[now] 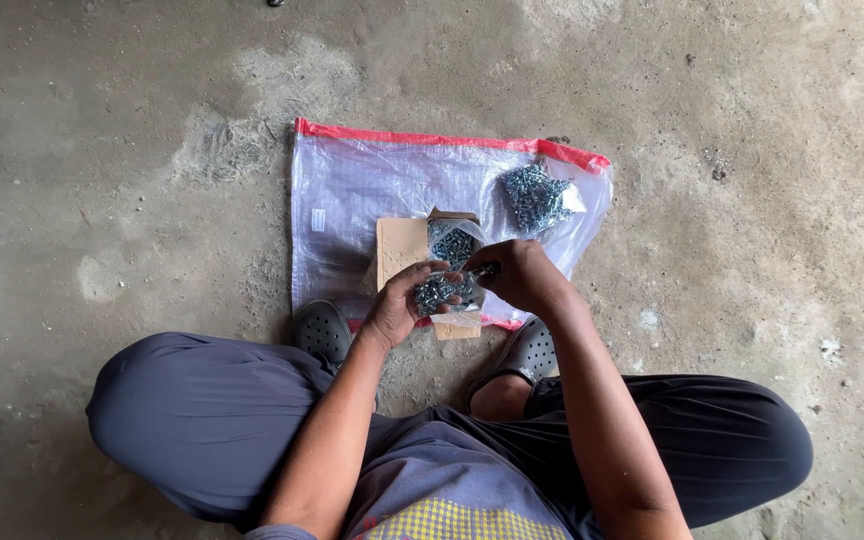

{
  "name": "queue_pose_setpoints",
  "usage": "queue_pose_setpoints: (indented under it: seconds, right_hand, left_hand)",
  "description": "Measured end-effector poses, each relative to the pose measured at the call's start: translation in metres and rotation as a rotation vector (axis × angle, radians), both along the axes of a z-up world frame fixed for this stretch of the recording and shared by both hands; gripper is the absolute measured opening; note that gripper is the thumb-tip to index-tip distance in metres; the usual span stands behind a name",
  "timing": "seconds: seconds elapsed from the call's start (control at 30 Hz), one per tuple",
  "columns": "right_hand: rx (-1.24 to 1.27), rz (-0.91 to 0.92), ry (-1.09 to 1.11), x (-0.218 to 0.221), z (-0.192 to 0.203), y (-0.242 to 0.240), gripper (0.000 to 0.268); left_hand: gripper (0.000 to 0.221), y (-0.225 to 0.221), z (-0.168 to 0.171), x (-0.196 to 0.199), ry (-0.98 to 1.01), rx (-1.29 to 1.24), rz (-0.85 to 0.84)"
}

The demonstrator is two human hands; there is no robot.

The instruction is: The person sits on the floor and sorts small metal screws from a cardboard box into a clear plastic bag. They repeatedly scoop screws with their hands and transfer them into the bag, which is placed on a larger plastic sheet.

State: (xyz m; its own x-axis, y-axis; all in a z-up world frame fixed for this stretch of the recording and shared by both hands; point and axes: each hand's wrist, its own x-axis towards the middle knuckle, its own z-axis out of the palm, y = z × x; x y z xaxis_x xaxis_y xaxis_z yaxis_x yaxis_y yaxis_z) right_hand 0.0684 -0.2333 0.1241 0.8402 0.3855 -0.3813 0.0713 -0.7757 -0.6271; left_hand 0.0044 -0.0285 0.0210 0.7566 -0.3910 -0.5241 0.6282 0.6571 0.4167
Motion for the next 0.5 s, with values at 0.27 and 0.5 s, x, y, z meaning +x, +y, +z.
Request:
queue_pose_setpoints:
  seconds: [0.27,0.5]
  right_hand:
    - [0.093,-0.016,0.025,-0.009,0.035,0.015,0.032]
    - [0.116,-0.049,-0.308,-0.008,0.071,0.014,0.031]
  left_hand:
    - [0.037,-0.003,-0.017,0.001,0.005,-0.059,0.018]
    - [0.042,-0.001,-0.014,0.002,0.022,-0.092,0.061]
